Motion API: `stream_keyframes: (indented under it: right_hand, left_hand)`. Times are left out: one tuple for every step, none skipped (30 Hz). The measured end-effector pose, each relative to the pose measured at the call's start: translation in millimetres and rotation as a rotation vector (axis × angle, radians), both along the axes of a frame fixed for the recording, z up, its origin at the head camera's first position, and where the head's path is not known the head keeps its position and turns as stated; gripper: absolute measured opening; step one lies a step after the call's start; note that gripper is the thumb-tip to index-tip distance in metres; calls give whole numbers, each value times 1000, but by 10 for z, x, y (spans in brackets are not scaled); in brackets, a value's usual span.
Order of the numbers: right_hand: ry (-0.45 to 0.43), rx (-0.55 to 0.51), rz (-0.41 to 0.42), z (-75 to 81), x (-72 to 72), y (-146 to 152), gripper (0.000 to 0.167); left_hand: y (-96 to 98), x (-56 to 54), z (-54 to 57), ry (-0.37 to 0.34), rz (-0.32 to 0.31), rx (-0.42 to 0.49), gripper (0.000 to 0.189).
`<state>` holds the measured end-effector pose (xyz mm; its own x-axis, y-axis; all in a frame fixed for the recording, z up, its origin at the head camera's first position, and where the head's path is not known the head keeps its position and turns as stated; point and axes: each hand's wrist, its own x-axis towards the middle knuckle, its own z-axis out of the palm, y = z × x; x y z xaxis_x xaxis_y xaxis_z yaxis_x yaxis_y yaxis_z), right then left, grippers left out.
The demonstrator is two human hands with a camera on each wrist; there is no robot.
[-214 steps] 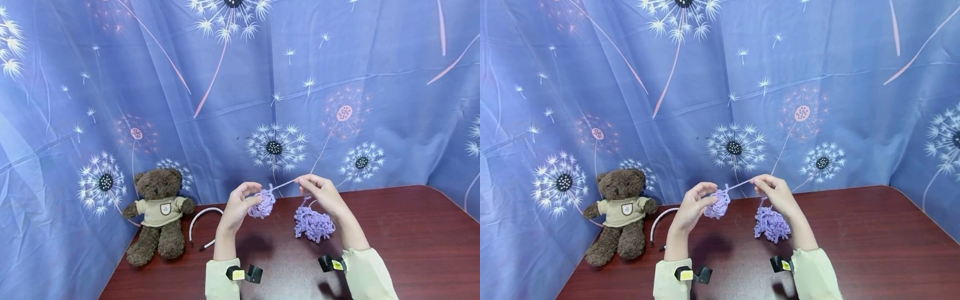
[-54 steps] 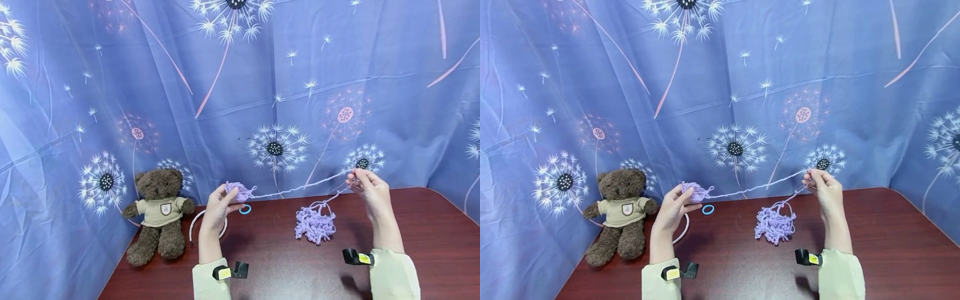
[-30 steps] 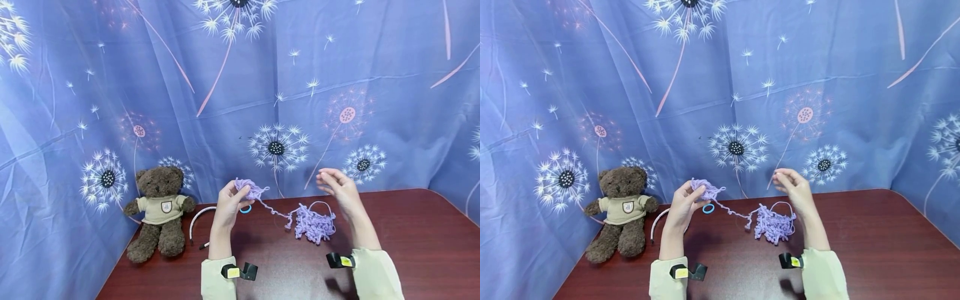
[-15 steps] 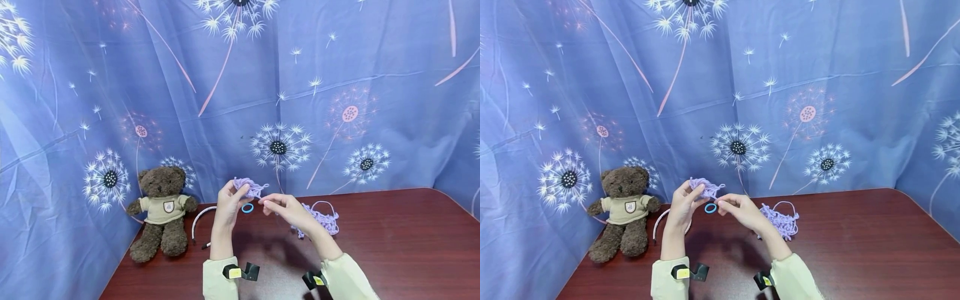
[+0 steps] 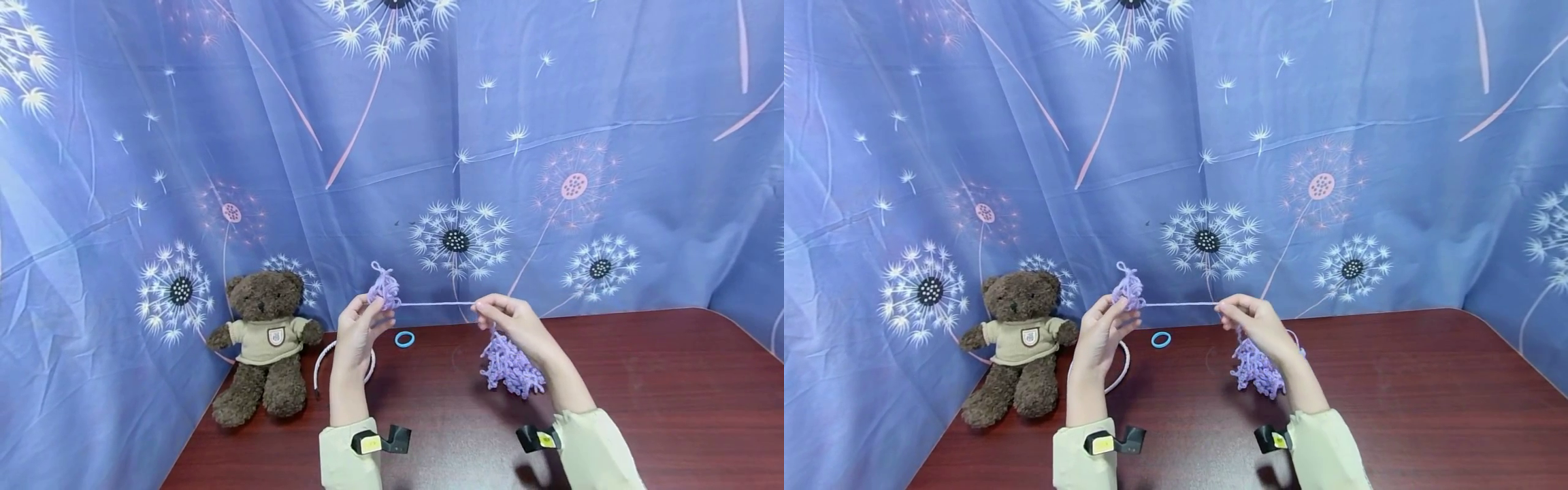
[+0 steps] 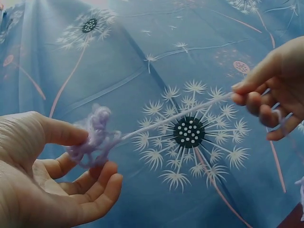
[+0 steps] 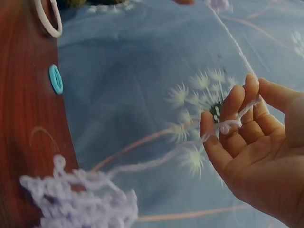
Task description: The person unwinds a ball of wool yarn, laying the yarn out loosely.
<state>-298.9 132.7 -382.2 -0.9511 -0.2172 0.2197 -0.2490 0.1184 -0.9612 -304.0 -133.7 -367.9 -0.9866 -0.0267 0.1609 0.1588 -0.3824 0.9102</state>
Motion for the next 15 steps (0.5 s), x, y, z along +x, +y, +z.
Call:
stream_keyframes:
  right_hand:
    - [-1,-12,-8,0,-1,37,15]
    - [-4,-25,-19,-2,-3,71,15]
    - [-6,-36,-31,-6,-7,107,16]
    - [-6,-49,-44,-9,-13,141,16]
    - [-5,-66,-55,-13,-22,177,16]
    - [-5,-77,-70,-14,-26,212,16]
    - [-6,-87,-82,-14,-31,249,16]
    - [-8,-102,-94,-12,-35,284,16]
    - [-7,-122,-104,-10,-40,319,16]
    - [-5,-138,-117,-10,-42,356,16]
    - [-6,-160,-127,-9,-42,392,16]
    - [-10,-189,-135,-9,-39,427,16]
    - [-13,-219,-142,-12,-37,463,16]
    - [-14,-249,-151,-17,-35,499,15]
    - [-13,-273,-159,-24,-32,535,15]
  left_hand:
    - [-5,2,1,3,-13,0,19]
    - [-11,4,0,8,-31,-2,19]
    - [-18,8,-1,15,-50,-8,19]
    - [-22,10,-2,23,-70,-13,20]
    - [-25,10,-5,30,-90,-20,21]
    - [-27,12,-6,38,-108,-27,22]
    - [-30,13,-9,46,-124,-33,23]
    - [-32,13,-12,50,-134,-39,23]
    - [-33,13,-16,54,-143,-50,24]
    - [-33,14,-20,54,-149,-52,25]
    - [-33,16,-23,53,-151,-57,24]
    - [-33,19,-25,51,-152,-59,24]
    - [-32,24,-25,49,-153,-59,24]
    - [-31,27,-26,46,-152,-60,25]
    - [-32,31,-27,47,-154,-62,25]
